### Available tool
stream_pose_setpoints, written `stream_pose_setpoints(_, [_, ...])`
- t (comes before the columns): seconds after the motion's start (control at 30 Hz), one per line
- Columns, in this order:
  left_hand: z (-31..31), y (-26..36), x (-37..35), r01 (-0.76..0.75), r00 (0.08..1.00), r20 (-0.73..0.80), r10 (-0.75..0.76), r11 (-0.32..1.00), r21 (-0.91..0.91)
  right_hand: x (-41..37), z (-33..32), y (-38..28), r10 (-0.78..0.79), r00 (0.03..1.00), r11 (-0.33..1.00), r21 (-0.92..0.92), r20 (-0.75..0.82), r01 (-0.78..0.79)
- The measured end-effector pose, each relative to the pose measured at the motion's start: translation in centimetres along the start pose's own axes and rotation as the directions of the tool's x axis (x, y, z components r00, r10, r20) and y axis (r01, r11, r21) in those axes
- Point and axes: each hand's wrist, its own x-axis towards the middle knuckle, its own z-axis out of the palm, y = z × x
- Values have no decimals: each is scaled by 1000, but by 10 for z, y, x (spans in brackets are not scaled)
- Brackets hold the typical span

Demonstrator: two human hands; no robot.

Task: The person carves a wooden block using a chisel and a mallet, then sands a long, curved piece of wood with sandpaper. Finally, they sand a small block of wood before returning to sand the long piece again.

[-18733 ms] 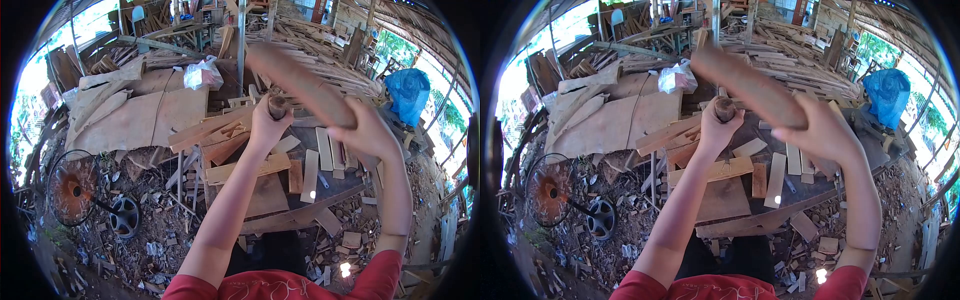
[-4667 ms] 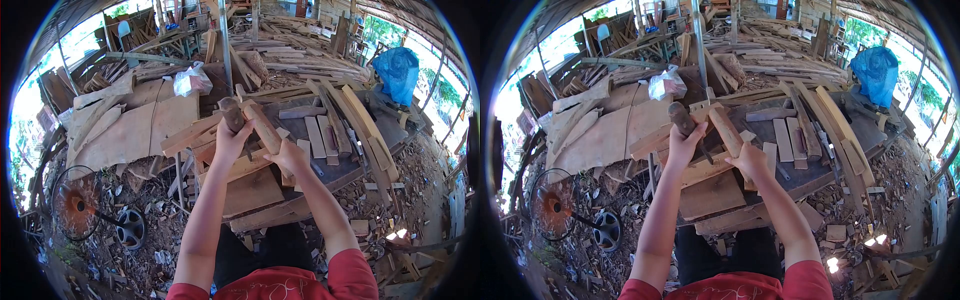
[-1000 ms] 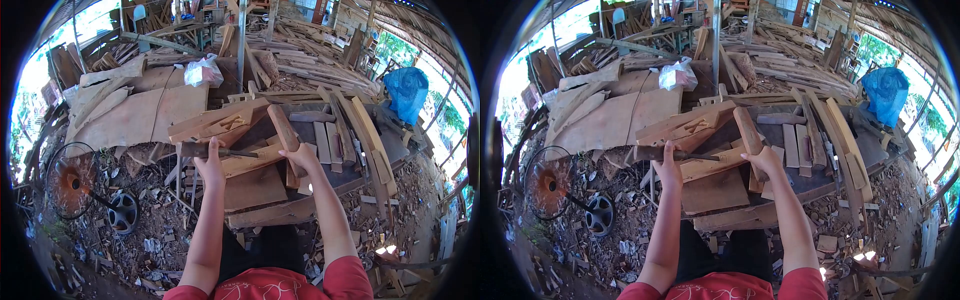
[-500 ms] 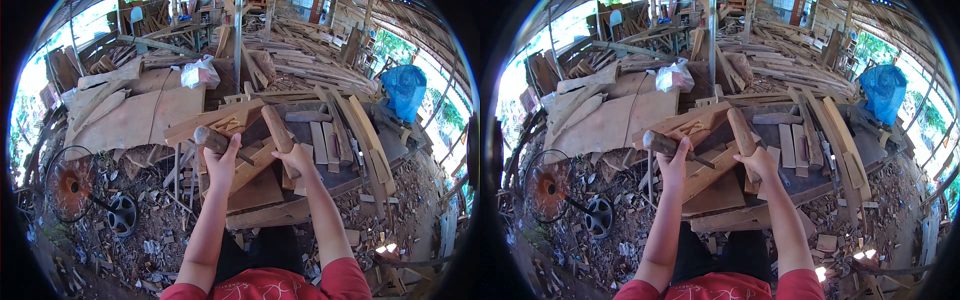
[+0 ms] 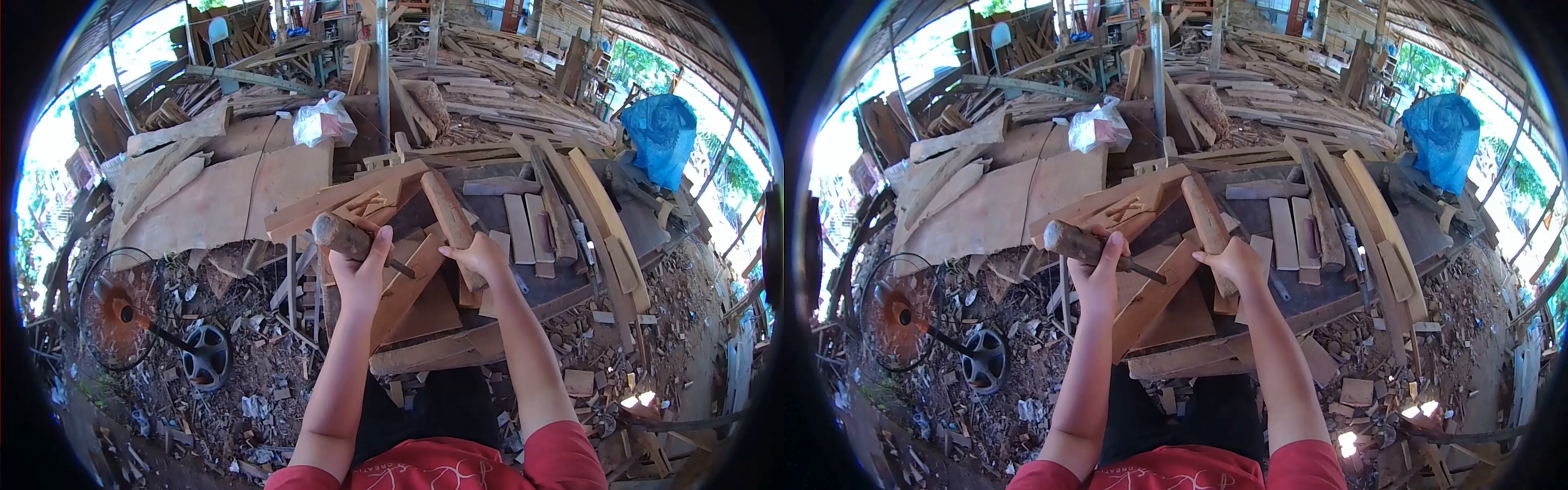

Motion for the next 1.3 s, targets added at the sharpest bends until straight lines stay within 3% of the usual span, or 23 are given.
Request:
stream_pose_setpoints(0.13, [2,-2,1,-44,999,-12,44,999,-10,5,3,3,2,1000,1000,-19,-3,-2])
stream_pose_setpoints(0.43, [4,-8,2,-50,994,105,38,992,120,5,5,2,-28,1000,998,-65,-7,27])
stream_pose_setpoints(0.7, [13,-11,6,-161,970,213,112,960,227,3,4,4,-36,999,999,-29,7,37])
stream_pose_setpoints(0.83, [10,10,-2,-102,984,170,59,961,256,6,6,5,-25,1000,999,-43,-10,24])
stream_pose_setpoints(0.93, [2,13,-10,-59,995,83,51,994,96,5,2,3,-27,999,999,-18,38,28])
stream_pose_setpoints(1.03, [6,17,-14,-36,999,32,34,996,82,5,2,3,-17,998,1000,-11,64,18])
stream_pose_setpoints(1.17, [7,-1,-14,-74,997,-21,76,995,62,3,3,3,-14,999,1000,-22,33,15])
stream_pose_setpoints(1.23, [3,-4,-12,-102,994,-6,105,978,181,3,4,4,-11,1000,1000,-29,17,11])
stream_pose_setpoints(1.3, [9,-2,-13,-111,994,9,111,981,161,2,2,3,-6,1000,999,-32,25,7])
